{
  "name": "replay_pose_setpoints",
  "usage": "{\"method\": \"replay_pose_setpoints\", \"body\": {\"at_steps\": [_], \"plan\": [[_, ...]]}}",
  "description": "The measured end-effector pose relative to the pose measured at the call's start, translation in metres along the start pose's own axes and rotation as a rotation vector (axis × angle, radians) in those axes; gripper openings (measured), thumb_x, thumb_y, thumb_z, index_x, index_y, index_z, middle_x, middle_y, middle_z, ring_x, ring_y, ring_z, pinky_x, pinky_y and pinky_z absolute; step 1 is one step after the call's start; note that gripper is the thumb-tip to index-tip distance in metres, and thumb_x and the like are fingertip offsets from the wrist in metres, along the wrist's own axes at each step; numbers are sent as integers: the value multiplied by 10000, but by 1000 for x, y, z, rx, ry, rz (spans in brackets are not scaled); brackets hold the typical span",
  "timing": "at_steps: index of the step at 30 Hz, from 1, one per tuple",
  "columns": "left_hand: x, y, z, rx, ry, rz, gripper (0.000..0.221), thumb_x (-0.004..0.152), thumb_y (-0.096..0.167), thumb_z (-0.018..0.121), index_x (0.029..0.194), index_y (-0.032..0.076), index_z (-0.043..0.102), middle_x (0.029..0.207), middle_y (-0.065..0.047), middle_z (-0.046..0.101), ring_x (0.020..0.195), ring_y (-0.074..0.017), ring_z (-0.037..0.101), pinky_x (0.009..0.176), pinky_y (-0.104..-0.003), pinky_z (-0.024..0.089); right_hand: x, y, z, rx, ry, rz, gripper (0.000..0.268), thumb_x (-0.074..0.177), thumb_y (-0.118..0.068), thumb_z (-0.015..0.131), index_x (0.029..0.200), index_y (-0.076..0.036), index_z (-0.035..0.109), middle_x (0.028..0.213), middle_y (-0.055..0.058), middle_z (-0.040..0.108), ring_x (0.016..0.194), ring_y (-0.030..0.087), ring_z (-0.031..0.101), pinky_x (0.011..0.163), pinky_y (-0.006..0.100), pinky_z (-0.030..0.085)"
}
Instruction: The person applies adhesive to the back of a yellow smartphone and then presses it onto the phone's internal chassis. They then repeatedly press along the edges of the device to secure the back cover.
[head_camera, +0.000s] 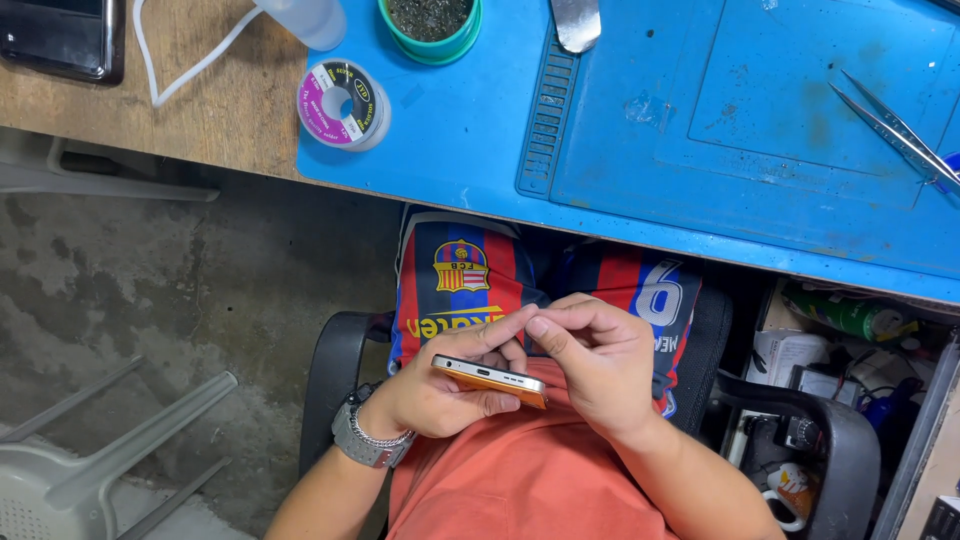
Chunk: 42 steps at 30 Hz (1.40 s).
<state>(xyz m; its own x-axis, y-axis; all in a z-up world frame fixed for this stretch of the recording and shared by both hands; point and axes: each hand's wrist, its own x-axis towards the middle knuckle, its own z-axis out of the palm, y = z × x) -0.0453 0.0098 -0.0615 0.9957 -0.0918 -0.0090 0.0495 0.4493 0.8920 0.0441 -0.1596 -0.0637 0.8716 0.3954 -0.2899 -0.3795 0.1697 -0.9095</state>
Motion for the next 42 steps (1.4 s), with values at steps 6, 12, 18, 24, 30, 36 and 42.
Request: {"method": "replay_pose_setpoints", "body": {"at_steps": [6,12,18,24,30,36,42], "plan": [[1,2,4,22,4,-51,833,825,-66,806,1548,-58,392,955,-213,695,740,-167,633,647,-293,568,-1,-22,7,-320,-48,-400,57,805,62,815,839,68,770,693,154,717,592,181,671,596,295,583],[-2,1,4,-203,187,-186,1071,708,-8,892,1593,-47,291,997,-110,729,834,-135,703,755,-263,619,-11,-33,-20,-459,-53,-460,69,804,70,789,850,84,739,757,193,719,658,266,698,658,354,592],[-8,-2,0,-363,507,-410,563,810,21,816,1333,-16,611,1005,-190,761,875,-279,774,728,-418,649,-11,-31,-46,-292,-306,76,56,904,30,692,887,76,720,860,198,745,774,207,678,673,345,605],[-14,-18,-3,-375,428,-528,461,927,59,693,1365,10,557,1107,-211,741,948,-341,773,817,-471,638,-11,-12,-52,-244,-421,356,122,931,6,653,883,76,741,914,202,770,828,198,686,721,365,611],[-10,-16,-2,-510,405,-442,412,1012,154,593,1386,-3,527,1092,-238,717,926,-318,762,800,-480,645,-4,-10,-51,-324,-452,388,117,917,-12,695,879,78,759,891,203,774,794,208,704,717,367,614],[3,9,0,-255,323,-440,384,967,180,661,1306,22,574,1038,-191,732,878,-262,753,786,-419,637,-4,-6,-50,-402,-401,397,101,895,-25,739,857,63,772,827,168,764,749,165,669,691,315,596],[13,16,9,82,371,-520,451,858,104,783,1253,0,591,1032,-185,718,986,-280,708,782,-395,624,-1,-8,-40,-398,-345,400,84,900,-6,724,836,38,758,778,114,721,640,76,529,597,223,518]]}}
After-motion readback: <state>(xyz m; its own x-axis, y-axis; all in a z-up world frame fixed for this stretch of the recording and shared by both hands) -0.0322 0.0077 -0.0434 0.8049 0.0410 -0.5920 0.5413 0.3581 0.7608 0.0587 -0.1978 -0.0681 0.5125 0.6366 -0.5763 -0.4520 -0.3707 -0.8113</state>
